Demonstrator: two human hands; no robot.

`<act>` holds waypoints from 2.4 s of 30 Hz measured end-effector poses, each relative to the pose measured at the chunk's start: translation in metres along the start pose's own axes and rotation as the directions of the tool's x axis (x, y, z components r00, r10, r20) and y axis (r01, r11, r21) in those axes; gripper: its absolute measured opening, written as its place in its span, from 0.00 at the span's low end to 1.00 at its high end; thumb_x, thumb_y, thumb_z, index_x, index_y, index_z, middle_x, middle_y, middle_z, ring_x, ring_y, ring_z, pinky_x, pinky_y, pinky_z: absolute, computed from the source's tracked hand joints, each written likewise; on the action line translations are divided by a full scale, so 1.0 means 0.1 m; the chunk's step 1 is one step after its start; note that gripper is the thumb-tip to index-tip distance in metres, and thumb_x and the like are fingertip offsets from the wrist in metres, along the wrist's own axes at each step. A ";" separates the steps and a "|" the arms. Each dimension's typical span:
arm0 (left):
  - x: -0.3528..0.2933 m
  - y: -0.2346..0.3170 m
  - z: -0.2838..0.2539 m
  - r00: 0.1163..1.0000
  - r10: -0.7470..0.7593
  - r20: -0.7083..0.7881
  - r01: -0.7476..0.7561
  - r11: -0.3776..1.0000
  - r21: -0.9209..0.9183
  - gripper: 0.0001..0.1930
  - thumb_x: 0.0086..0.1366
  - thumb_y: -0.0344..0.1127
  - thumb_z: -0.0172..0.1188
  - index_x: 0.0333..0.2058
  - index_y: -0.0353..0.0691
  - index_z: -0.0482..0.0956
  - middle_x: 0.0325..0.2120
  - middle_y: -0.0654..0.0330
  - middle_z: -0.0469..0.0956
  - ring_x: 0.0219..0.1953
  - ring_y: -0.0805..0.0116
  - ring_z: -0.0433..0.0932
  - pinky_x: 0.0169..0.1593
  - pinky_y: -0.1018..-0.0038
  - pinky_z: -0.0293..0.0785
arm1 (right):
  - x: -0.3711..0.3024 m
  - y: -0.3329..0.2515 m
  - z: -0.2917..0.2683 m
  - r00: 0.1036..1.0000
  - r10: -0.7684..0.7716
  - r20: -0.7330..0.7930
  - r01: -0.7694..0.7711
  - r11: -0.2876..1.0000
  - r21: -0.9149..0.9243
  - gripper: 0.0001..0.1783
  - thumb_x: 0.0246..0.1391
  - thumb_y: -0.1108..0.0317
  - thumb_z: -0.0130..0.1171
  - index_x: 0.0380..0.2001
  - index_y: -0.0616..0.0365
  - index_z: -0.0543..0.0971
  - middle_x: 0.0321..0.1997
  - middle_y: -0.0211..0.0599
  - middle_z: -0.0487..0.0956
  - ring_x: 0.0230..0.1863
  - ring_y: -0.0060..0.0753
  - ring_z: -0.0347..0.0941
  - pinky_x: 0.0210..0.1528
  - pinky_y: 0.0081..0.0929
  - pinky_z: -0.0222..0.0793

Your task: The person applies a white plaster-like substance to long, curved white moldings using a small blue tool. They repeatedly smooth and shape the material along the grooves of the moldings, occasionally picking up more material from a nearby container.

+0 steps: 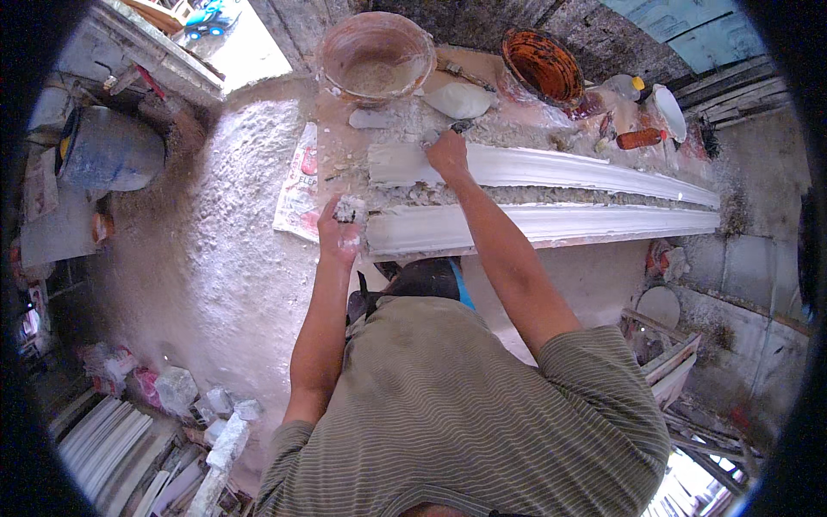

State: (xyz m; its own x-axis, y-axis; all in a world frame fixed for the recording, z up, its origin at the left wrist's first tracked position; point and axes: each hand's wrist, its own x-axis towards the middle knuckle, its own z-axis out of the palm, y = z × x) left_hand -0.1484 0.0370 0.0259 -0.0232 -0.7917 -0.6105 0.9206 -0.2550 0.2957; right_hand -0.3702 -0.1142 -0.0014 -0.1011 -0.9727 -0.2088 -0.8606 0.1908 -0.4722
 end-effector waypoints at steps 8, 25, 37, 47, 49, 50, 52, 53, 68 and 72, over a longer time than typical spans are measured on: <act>0.00 -0.05 0.01 1.000 -0.018 -0.009 0.018 1.000 0.014 0.17 0.63 0.43 0.49 0.45 0.36 0.69 0.40 0.54 0.73 0.43 0.58 0.73 0.50 0.61 0.70 | -0.20 -1.00 0.56 0.985 -0.172 -0.022 0.173 0.963 0.207 0.13 0.41 0.68 0.56 0.28 0.68 0.76 0.34 0.60 0.76 0.38 0.57 0.74 0.41 0.45 0.70; 0.17 0.34 0.23 0.967 0.254 -0.030 -0.238 0.937 0.256 0.18 0.54 0.25 0.58 0.44 0.42 0.70 0.34 0.59 0.75 0.34 0.69 0.76 0.36 0.75 0.75 | -0.60 -0.71 0.13 0.964 -0.264 -0.033 0.264 0.965 0.001 0.14 0.44 0.66 0.54 0.34 0.63 0.74 0.38 0.50 0.73 0.41 0.50 0.71 0.41 0.42 0.69; -0.30 -0.26 -0.27 0.975 0.218 0.037 -0.221 0.956 0.195 0.19 0.56 0.22 0.54 0.48 0.39 0.66 0.40 0.56 0.72 0.46 0.64 0.72 0.49 0.70 0.71 | -0.17 -0.09 -0.24 0.995 0.101 0.001 -0.100 0.994 -0.051 0.13 0.41 0.69 0.55 0.33 0.63 0.77 0.40 0.54 0.76 0.43 0.51 0.74 0.45 0.39 0.71; -0.21 -0.80 0.43 0.977 0.207 0.046 -0.212 0.950 0.229 0.20 0.54 0.25 0.58 0.46 0.39 0.66 0.40 0.55 0.72 0.45 0.63 0.71 0.51 0.71 0.68 | 0.04 1.71 -1.40 0.933 0.327 -0.152 -0.339 0.938 -0.065 0.11 0.40 0.71 0.57 0.31 0.62 0.78 0.37 0.53 0.77 0.42 0.50 0.75 0.44 0.38 0.72; -0.11 -0.98 0.59 0.976 0.201 0.082 -0.214 0.954 0.211 0.20 0.55 0.25 0.57 0.47 0.39 0.66 0.40 0.55 0.72 0.44 0.63 0.72 0.51 0.70 0.68 | 0.13 2.04 -1.59 0.933 0.324 -0.159 -0.338 0.938 -0.073 0.10 0.42 0.70 0.55 0.31 0.61 0.78 0.37 0.52 0.77 0.42 0.49 0.75 0.43 0.38 0.73; -0.11 -1.11 0.71 0.975 0.212 0.072 -0.223 0.950 0.220 0.20 0.55 0.25 0.57 0.47 0.39 0.66 0.40 0.55 0.72 0.44 0.63 0.72 0.51 0.71 0.69 | 0.14 2.27 -1.65 0.932 0.318 -0.175 -0.335 0.939 -0.079 0.10 0.44 0.69 0.54 0.31 0.60 0.78 0.37 0.50 0.77 0.41 0.48 0.75 0.42 0.38 0.73; -0.14 -1.39 1.00 0.971 0.233 0.055 -0.239 0.941 0.239 0.19 0.56 0.25 0.56 0.47 0.39 0.66 0.40 0.55 0.72 0.44 0.63 0.73 0.50 0.71 0.70 | 0.19 2.75 -1.78 0.919 0.334 -0.211 -0.356 0.932 -0.075 0.10 0.45 0.69 0.53 0.32 0.59 0.78 0.37 0.50 0.77 0.41 0.48 0.75 0.42 0.38 0.73; -0.14 -1.53 1.06 0.976 0.209 0.053 -0.216 0.946 0.241 0.19 0.56 0.25 0.56 0.47 0.39 0.66 0.40 0.55 0.73 0.43 0.63 0.73 0.50 0.71 0.70 | 0.24 2.93 -1.89 0.909 0.347 -0.229 -0.370 0.927 -0.065 0.10 0.44 0.69 0.54 0.32 0.60 0.78 0.37 0.50 0.77 0.41 0.49 0.75 0.43 0.38 0.73; 0.28 -3.41 2.22 0.997 -0.064 0.050 0.044 0.943 0.329 0.15 0.59 0.33 0.57 0.44 0.36 0.69 0.43 0.51 0.72 0.48 0.57 0.70 0.55 0.64 0.67 | 0.59 4.68 -2.80 0.910 0.133 -0.392 -0.146 0.989 -0.002 0.10 0.40 0.69 0.57 0.26 0.65 0.77 0.28 0.57 0.77 0.33 0.56 0.75 0.34 0.43 0.71; 0.34 -3.80 2.55 0.989 -0.148 -0.012 0.145 0.954 0.262 0.14 0.60 0.37 0.56 0.41 0.35 0.71 0.37 0.54 0.74 0.41 0.60 0.74 0.49 0.67 0.72 | -0.13 3.55 -2.39 0.982 -0.146 -0.120 0.183 0.899 0.399 0.23 0.41 0.59 0.61 0.38 0.65 0.76 0.41 0.60 0.74 0.43 0.59 0.71 0.47 0.43 0.67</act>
State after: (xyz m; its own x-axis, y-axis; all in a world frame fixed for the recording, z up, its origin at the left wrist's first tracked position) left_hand -0.5990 -0.0351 0.0799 -0.1542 -0.7388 -0.6561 0.7725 -0.5041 0.3861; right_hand -0.7931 -0.0649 0.0383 -0.0332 -0.9989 -0.0334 -0.5928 0.0466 -0.8040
